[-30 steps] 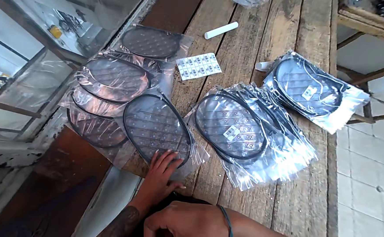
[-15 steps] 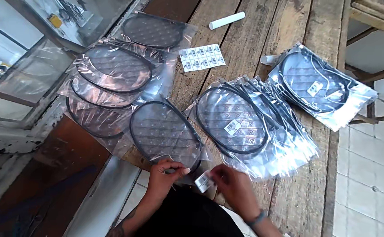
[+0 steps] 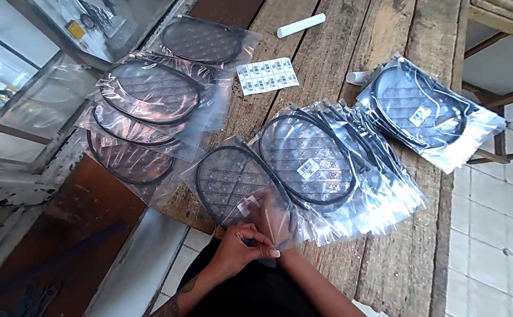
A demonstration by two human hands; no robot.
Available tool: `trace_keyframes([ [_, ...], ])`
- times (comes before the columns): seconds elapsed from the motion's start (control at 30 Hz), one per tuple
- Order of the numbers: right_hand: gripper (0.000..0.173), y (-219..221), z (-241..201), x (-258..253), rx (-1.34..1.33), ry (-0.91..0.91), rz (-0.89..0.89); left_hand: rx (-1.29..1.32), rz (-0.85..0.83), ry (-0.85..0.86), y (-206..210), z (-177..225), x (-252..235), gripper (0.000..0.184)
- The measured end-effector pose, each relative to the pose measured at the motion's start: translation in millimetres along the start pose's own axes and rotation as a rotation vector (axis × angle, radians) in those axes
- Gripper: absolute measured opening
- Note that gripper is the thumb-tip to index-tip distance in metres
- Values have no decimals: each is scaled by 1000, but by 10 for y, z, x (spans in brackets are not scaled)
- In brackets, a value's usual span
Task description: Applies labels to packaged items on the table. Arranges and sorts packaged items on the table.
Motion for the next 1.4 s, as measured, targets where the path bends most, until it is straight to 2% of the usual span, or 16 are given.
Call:
trace_keyframes([
  [0.13,55,124,-53,-41,23,-53,-64,22,-33,-5,16,5,-33,14],
  [0.23,48,73,-125,-3,5,-121,5,-72,-33,92,-119,118,-25,14],
  [0.27,47,47,-155,16,18,-140,13,-215,46,177,-284,202,-8,17],
  [0.33,46,32,-189,32,51,-153,-15,-730,239,314,-715,319,42,35],
  [0.4,48,28,-210,30,67,-140,-54,-1146,249,298,-1050,210,5,72],
  [0.47,48,26,-209,24,86,-134,-60,-1332,217,243,-1196,26,-26,92],
  [0.67,56,59,-138,-23,-7,-184,-51,-1359,190,234,-1230,-36,-57,91],
  [0.8,57,62,-156,-46,32,-128,-133,-1362,178,225,-1228,-41,-70,93],
  [0.93,52,44,-171,-44,52,-111,-48,-1351,185,231,-1233,-41,-73,92],
  [1.03,59,36,-180,16,102,-30,-141,-1359,187,229,-1227,-35,-69,92],
  [1.1,61,-20,-124,119,79,-178,-20,-1365,190,218,-1216,-29,-67,92],
  [1.17,44,-169,-87,430,84,-609,366,-1369,210,224,-1219,-24,-68,93],
  [1.2,37,-146,-46,587,141,-784,423,-1370,223,225,-1218,-21,-72,93],
  [1.27,40,62,-80,698,236,-980,329,-1374,229,220,-1213,-25,-83,94],
  [1.33,52,230,-214,555,273,-974,248,-1373,214,218,-1212,-28,-85,94],
  [1.4,71,161,-205,296,235,-808,277,-1376,189,218,-1225,-24,-70,97],
])
Point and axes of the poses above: each hand's wrist, its own x-axis away from the middle knuckle, its own y-axis out of the palm, z = x × y, the point moved 10 cm from there along -x, towards the middle knuckle, and after that the axes turned 1 degree about x, right-handed, at the moved point
